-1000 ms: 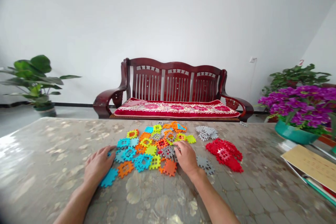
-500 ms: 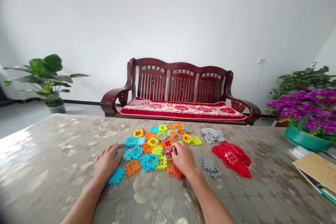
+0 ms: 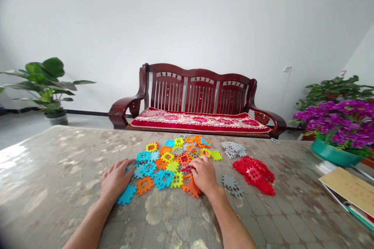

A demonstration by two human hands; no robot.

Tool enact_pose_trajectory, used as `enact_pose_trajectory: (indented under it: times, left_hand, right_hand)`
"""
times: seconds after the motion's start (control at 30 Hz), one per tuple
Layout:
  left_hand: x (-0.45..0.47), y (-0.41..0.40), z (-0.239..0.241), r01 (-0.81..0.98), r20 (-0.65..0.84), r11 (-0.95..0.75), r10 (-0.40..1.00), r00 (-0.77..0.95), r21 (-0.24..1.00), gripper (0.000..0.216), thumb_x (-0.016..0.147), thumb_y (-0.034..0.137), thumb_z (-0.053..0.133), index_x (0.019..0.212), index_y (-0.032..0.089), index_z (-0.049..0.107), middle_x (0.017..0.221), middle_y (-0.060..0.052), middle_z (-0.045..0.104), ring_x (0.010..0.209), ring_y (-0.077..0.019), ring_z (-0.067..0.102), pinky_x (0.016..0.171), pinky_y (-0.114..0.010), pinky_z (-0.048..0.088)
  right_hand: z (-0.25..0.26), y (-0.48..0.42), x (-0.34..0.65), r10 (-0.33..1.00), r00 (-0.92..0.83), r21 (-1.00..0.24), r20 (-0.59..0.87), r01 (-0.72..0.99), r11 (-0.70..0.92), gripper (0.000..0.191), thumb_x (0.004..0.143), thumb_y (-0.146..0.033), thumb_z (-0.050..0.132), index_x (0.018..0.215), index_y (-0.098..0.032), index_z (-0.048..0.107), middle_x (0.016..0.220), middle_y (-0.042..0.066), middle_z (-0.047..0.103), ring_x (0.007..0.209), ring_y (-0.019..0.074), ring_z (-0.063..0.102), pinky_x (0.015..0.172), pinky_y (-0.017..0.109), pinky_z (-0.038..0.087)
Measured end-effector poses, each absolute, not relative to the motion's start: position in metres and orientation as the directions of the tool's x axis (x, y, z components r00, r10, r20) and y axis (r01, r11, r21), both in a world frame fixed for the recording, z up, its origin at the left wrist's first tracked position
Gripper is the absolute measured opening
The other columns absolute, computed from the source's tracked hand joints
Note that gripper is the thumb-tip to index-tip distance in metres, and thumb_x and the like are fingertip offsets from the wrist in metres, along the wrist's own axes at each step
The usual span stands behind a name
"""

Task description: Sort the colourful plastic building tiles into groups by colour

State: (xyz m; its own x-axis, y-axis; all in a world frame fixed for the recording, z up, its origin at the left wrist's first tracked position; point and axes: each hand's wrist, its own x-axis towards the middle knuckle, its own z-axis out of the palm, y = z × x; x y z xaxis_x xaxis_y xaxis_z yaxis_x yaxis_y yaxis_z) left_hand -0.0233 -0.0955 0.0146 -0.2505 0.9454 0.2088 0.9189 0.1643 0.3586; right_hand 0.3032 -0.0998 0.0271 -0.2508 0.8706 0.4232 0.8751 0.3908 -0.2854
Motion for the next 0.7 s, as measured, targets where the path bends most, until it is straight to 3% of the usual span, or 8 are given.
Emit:
enact_pose_trajectory:
  times: [0.2, 0.43, 0.57, 0.7]
  left_hand:
    - [-0.021, -0.096, 0.017, 0.922, 0.214, 0.175, 0.942, -0.259, 0.345, 0.042, 0.090, 0.035, 0.039, 0.124, 0.031, 0.065, 0.136, -0.005, 0.061, 0.127, -0.0273, 0.051, 0.108, -0.045, 0.031]
    - [-0.023, -0.096, 0.014, 0.926, 0.214, 0.158, 0.947, -0.241, 0.342, 0.042, 0.090, 0.035, 0.040, 0.124, 0.031, 0.064, 0.136, -0.005, 0.061, 0.127, -0.0270, 0.050, 0.107, -0.044, 0.033]
    - [-0.026, -0.092, 0.010, 0.931, 0.216, 0.155, 0.948, -0.234, 0.330, 0.043, 0.090, 0.037, 0.040, 0.125, 0.031, 0.064, 0.135, -0.005, 0.061, 0.126, -0.0284, 0.051, 0.108, -0.046, 0.032]
    - [-0.028, -0.089, 0.010, 0.940, 0.194, 0.162, 0.954, -0.226, 0.300, 0.045, 0.090, 0.039, 0.038, 0.126, 0.032, 0.063, 0.136, -0.005, 0.061, 0.126, -0.0286, 0.051, 0.107, -0.045, 0.033]
  right_hand:
    - [0.024, -0.097, 0.303, 0.887, -0.275, -0.284, 0.371, 0.876, 0.390, 0.031, 0.081, -0.026, 0.066, 0.112, -0.031, 0.070, 0.111, 0.002, 0.071, 0.105, 0.0246, 0.056, 0.093, 0.039, 0.042]
    - [0.023, -0.097, 0.298, 0.850, -0.320, -0.178, 0.419, 0.889, 0.422, 0.016, 0.090, -0.024, 0.059, 0.099, -0.029, 0.071, 0.099, 0.003, 0.071, 0.095, 0.0223, 0.059, 0.087, 0.035, 0.043]
    - [0.019, -0.093, 0.302, 0.847, -0.246, -0.146, 0.471, 0.925, 0.350, 0.019, 0.094, -0.023, 0.052, 0.094, -0.027, 0.070, 0.093, 0.004, 0.071, 0.092, 0.0220, 0.060, 0.084, 0.034, 0.044]
    - [0.012, -0.086, 0.313, 0.813, -0.099, -0.239, 0.575, 0.929, 0.282, 0.021, 0.094, -0.026, 0.050, 0.097, -0.026, 0.070, 0.092, 0.005, 0.072, 0.090, 0.0204, 0.062, 0.084, 0.032, 0.046]
